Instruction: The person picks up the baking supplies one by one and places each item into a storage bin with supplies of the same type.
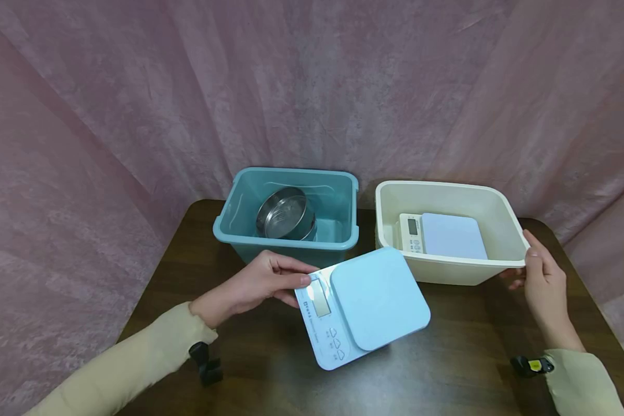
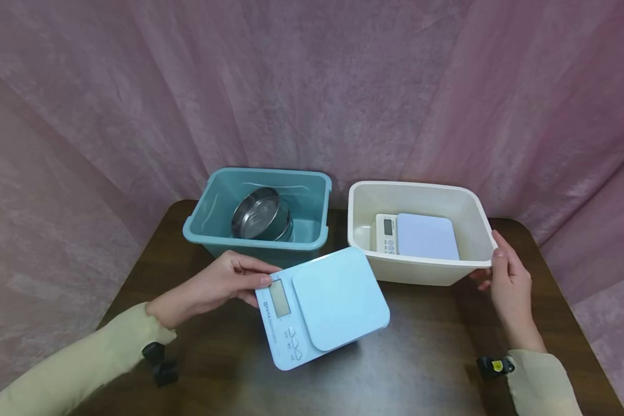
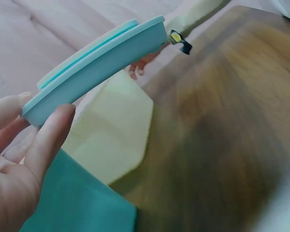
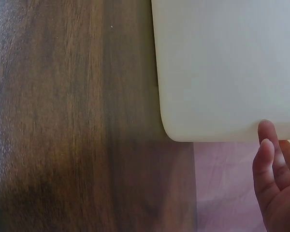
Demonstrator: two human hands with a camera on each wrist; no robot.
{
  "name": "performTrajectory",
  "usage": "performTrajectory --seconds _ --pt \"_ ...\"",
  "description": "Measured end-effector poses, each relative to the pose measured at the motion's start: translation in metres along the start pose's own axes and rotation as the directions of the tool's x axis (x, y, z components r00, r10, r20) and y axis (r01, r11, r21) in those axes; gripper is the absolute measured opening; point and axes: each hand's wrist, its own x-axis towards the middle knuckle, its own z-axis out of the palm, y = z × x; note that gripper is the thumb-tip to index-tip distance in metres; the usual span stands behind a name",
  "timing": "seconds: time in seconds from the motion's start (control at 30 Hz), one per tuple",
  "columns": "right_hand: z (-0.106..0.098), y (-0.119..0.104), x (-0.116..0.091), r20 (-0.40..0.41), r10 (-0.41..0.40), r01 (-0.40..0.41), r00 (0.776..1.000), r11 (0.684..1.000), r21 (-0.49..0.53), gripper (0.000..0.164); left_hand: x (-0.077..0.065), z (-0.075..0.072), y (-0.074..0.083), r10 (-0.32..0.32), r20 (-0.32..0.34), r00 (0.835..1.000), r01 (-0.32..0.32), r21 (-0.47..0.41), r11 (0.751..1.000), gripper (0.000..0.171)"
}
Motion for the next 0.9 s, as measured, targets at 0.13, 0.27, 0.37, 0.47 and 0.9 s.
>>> performTrajectory --seconds 0.13,0.27,0.37,0.47,0.9 --pt "0.001 -0.001 0.0 -0.009 0.008 -0.007 1.0 1.0 0.027 0.047 0.01 0.001 0.019 -0.001 0.0 1.0 0.001 -0.02 1.0 0.041" --pt "0.001 -0.001 -0.001 -0.011 0.01 -0.01 1.0 0.999 0.048 0.047 0.025 0.002 0.035 -0.009 -0.03 1.0 0.008 -0.032 0.999 0.038" --pt "0.001 -0.001 -0.001 -0.009 0.006 -0.006 1.0 0.999 0.051 0.047 0.038 0.002 0.046 -0.005 -0.055 0.998 0.003 -0.036 0.999 0.036" --pt "0.001 -0.001 -0.001 -0.008 0.005 -0.004 1.0 0.998 0.07 0.047 0.054 0.004 0.057 0.011 -0.072 0.997 -0.014 -0.037 0.999 0.036" --pt "-0.002 0.0 -0.003 -0.025 0.018 -0.015 1.0 0.993 0.113 0.046 0.124 0.018 0.087 0.025 -0.082 0.996 -0.029 -0.052 0.998 0.032"
